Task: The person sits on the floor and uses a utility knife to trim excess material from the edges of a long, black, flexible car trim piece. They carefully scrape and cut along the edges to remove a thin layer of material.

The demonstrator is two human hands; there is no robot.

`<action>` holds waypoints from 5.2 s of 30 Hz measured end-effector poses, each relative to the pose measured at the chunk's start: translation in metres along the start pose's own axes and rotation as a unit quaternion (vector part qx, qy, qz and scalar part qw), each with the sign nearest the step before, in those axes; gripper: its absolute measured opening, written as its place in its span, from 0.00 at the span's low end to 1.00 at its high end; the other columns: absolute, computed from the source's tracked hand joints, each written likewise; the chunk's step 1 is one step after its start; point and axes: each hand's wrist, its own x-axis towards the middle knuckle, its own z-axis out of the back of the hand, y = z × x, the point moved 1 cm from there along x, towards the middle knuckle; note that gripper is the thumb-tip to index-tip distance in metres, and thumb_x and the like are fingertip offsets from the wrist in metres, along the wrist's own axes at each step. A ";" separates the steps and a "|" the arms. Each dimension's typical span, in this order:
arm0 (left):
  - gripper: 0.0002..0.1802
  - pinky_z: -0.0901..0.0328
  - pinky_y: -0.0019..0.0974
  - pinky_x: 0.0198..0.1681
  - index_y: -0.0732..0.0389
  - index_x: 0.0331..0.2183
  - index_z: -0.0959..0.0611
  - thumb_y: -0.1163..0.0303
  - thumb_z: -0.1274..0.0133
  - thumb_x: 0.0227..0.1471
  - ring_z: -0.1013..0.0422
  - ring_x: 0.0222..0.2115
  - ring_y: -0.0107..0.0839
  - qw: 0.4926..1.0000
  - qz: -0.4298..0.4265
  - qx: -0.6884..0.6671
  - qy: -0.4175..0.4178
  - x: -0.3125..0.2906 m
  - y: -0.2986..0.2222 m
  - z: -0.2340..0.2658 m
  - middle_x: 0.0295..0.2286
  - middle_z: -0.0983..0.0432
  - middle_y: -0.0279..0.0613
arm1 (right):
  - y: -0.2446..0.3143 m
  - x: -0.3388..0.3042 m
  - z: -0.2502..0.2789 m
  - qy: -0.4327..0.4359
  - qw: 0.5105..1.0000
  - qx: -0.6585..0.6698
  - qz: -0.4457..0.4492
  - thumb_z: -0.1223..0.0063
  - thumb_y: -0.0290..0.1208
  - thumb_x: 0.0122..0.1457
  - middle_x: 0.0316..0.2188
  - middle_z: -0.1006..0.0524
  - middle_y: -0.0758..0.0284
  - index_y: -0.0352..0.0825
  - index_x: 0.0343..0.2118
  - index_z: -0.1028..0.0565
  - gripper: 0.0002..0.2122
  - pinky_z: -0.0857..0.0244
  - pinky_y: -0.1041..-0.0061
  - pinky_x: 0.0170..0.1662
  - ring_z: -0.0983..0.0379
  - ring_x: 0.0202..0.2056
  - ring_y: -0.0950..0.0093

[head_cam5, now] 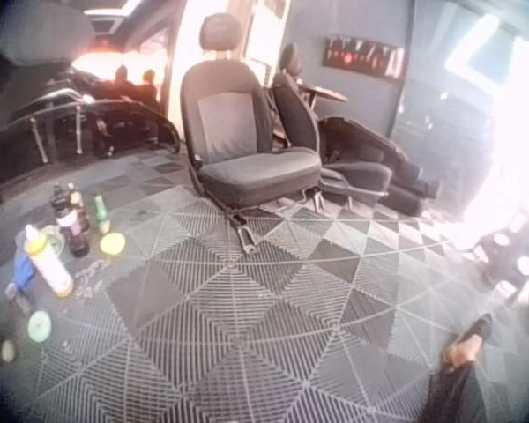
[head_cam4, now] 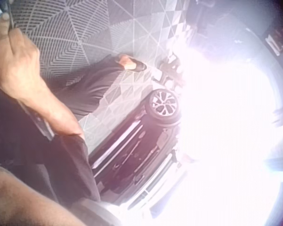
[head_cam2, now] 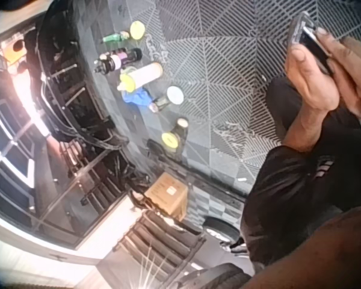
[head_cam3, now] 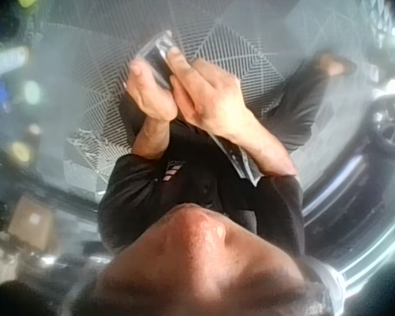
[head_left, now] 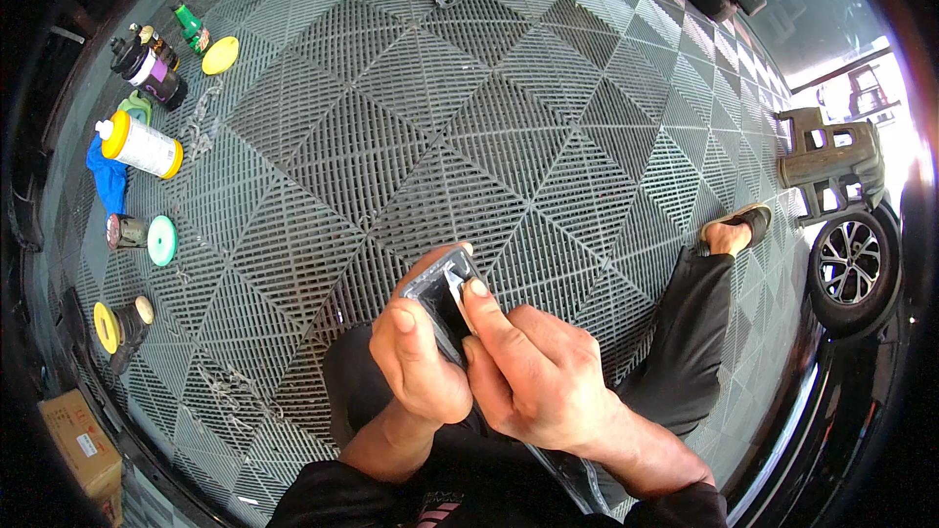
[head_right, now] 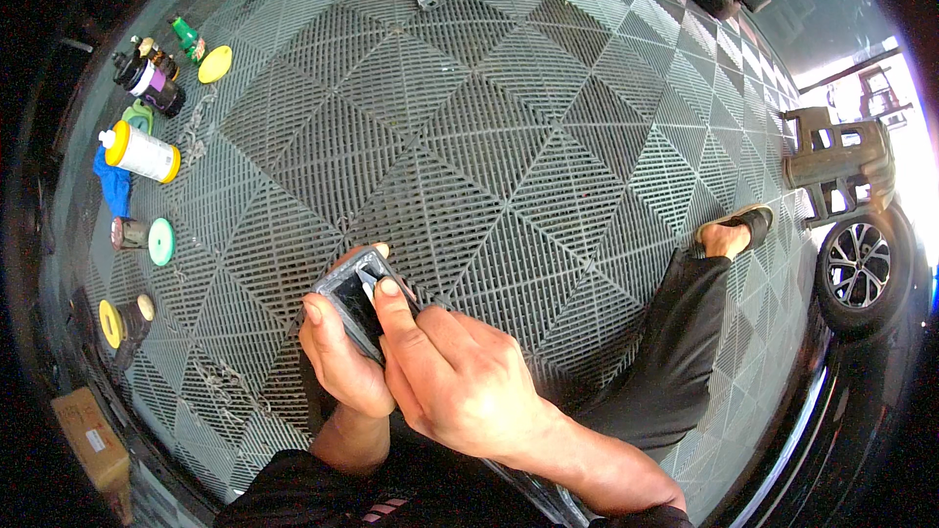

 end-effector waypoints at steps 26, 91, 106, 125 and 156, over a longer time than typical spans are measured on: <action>0.27 0.26 0.41 0.36 0.81 0.41 0.23 0.64 0.67 0.63 0.21 0.34 0.45 0.997 -0.062 0.022 -0.027 -0.001 0.005 -0.003 0.38 0.22 0.67 | 0.004 -0.004 -0.002 -0.040 0.998 -0.001 -0.044 0.40 0.19 0.51 0.18 0.29 0.65 0.22 0.50 0.26 0.21 0.36 0.74 0.17 0.33 0.15 0.74; 0.32 0.29 0.34 0.40 0.80 0.46 0.23 0.58 0.69 0.68 0.23 0.36 0.36 0.999 0.023 -0.026 -0.008 0.001 0.001 0.000 0.37 0.21 0.56 | -0.005 -0.001 -0.006 -0.014 1.000 0.007 -0.017 0.42 0.18 0.50 0.20 0.28 0.62 0.21 0.50 0.27 0.21 0.34 0.73 0.19 0.31 0.16 0.72; 0.35 0.31 0.34 0.40 0.74 0.46 0.21 0.52 0.72 0.68 0.25 0.35 0.34 0.999 0.039 -0.014 -0.025 0.002 -0.005 -0.003 0.38 0.21 0.52 | 0.003 0.008 0.017 0.006 0.993 0.071 -0.095 0.40 0.22 0.55 0.27 0.22 0.58 0.24 0.51 0.28 0.20 0.27 0.67 0.28 0.24 0.24 0.65; 0.36 0.30 0.37 0.40 0.74 0.44 0.22 0.48 0.70 0.66 0.25 0.35 0.38 0.992 0.095 -0.074 -0.024 0.000 0.002 -0.006 0.35 0.22 0.55 | -0.055 0.046 0.040 0.063 0.983 -0.019 0.172 0.38 0.26 0.48 0.23 0.27 0.70 0.34 0.43 0.22 0.16 0.29 0.71 0.22 0.25 0.21 0.72; 0.31 0.30 0.36 0.44 0.79 0.46 0.23 0.59 0.69 0.66 0.24 0.39 0.37 0.996 0.057 -0.066 -0.007 0.001 -0.003 0.000 0.39 0.21 0.56 | -0.018 0.011 0.017 0.075 0.996 -0.036 0.031 0.44 0.24 0.51 0.48 0.26 0.58 0.33 0.50 0.24 0.20 0.27 0.78 0.18 0.23 0.21 0.77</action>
